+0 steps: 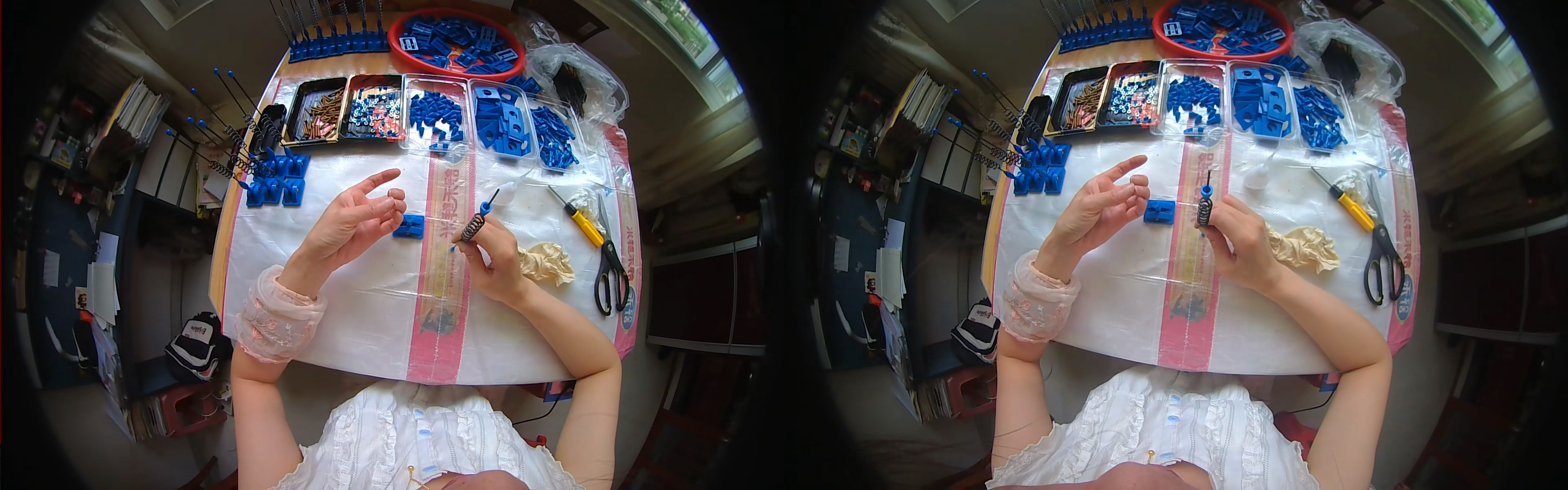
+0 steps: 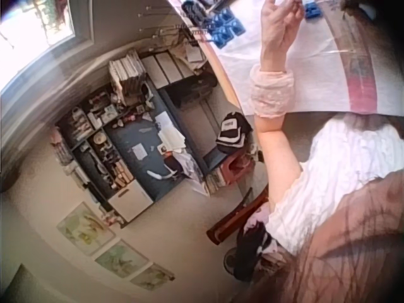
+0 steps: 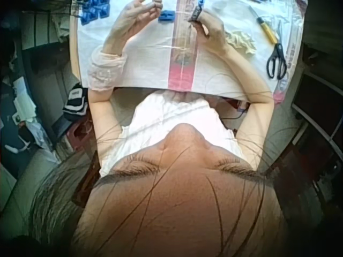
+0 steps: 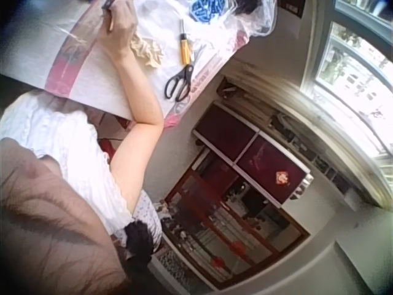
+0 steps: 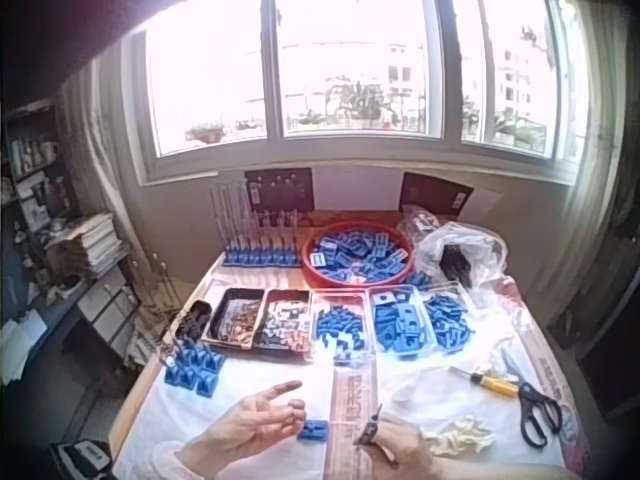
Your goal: Assembling small electrical or hardware components using tools and multiple small parts.
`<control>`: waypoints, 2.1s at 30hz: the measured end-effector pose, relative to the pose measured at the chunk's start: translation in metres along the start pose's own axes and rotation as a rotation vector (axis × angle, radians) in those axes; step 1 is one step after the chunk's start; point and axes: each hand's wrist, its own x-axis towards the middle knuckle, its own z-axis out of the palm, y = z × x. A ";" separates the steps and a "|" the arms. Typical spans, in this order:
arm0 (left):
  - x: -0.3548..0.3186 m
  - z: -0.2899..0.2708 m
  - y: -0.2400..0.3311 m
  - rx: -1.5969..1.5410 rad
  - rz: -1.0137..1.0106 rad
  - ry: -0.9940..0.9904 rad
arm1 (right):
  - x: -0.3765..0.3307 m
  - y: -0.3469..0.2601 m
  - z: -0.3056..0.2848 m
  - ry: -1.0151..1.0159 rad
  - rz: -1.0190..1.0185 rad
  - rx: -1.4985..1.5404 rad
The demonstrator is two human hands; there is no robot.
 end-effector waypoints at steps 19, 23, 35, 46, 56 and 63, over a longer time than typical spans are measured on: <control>0.001 -0.003 0.000 0.017 0.056 0.040 | 0.000 0.000 0.000 -0.002 0.001 0.005; 0.000 -0.001 0.000 0.006 0.044 0.037 | 0.001 -0.001 0.000 -0.004 -0.001 -0.001; 0.001 0.001 0.001 -0.008 0.050 0.008 | 0.001 -0.001 -0.001 -0.011 -0.008 -0.006; 0.000 0.002 -0.003 0.055 0.087 0.037 | 0.001 -0.001 -0.001 -0.017 0.012 0.008; 0.001 0.001 -0.005 0.004 0.077 0.025 | 0.002 -0.003 -0.002 -0.017 0.018 0.019; 0.003 -0.003 -0.007 0.030 0.144 0.037 | 0.001 -0.004 -0.002 -0.019 0.038 0.015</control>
